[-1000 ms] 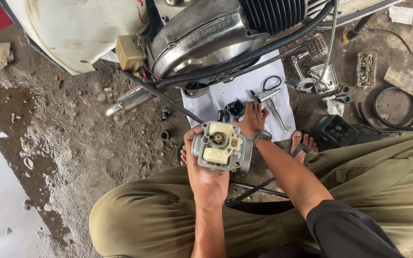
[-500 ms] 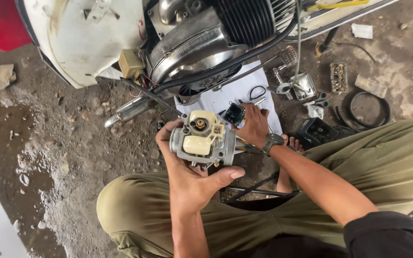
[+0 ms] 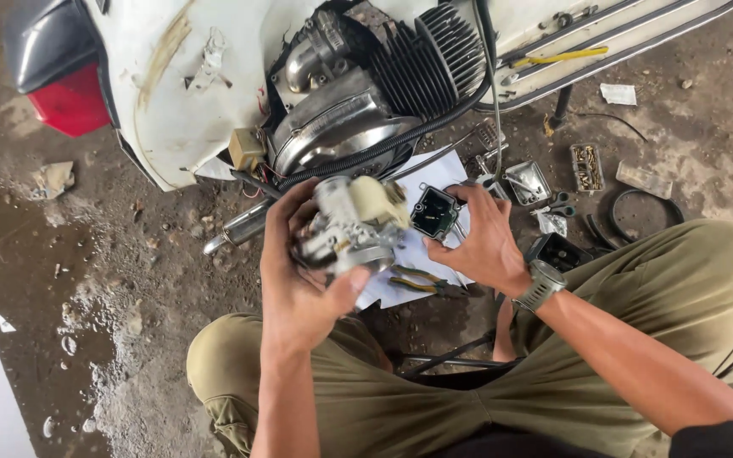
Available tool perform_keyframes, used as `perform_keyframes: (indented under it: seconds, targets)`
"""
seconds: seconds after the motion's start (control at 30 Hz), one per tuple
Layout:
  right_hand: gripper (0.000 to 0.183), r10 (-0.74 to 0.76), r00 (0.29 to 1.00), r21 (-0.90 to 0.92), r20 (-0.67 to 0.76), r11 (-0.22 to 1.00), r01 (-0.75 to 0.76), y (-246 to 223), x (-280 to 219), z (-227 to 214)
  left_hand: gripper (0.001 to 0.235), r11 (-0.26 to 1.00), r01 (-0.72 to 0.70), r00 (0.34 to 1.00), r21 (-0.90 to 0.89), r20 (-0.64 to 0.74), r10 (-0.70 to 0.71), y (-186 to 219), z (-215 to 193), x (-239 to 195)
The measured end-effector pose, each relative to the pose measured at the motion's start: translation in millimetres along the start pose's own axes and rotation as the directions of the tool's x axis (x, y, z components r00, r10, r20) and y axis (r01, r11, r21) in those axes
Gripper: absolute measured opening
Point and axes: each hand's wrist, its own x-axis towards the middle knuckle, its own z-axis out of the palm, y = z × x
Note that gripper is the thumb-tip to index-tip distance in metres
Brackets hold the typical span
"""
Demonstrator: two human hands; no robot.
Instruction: The person disassembles a motorcycle carburetor using a screwdriver, removes the float bowl, and then reassembles the unit by screwing the bowl back on and tightening the screws.
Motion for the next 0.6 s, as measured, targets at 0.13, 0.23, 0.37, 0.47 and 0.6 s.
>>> perform_keyframes:
  seconds: [0.13, 0.23, 0.37, 0.47, 0.6]
  targets:
    - [0.082, 0.075, 0.996, 0.117, 0.046, 0.990, -0.080, -24, 0, -42, 0.082, 0.999, -0.049, 0.998, -0.006, 0.027, 0.049, -18, 8, 8]
    - [0.070, -0.040, 0.995, 0.283, -0.095, 0.957, 0.065, -24, -2, -54, 0.081, 0.996, 0.008, 1.000, -0.087, -0.022, -0.010, -39, 18, 11]
    - [0.073, -0.018, 0.994, 0.332, -0.106, 0.942, 0.053, -23, -5, -63, 0.064, 0.962, 0.067, 0.994, -0.265, -0.068, -0.088, -55, 26, 11]
    - [0.071, -0.018, 0.992, 0.361, -0.121, 0.931, 0.061, -26, -6, -70, 0.055, 0.914, 0.056, 0.991, -0.403, -0.087, -0.099, -66, 29, 11]
    - [0.069, -0.049, 0.983, 0.365, -0.175, 0.924, 0.111, -28, -6, -73, 0.041, 0.859, 0.060, 0.996, -0.508, -0.032, -0.088, -84, 27, 12]
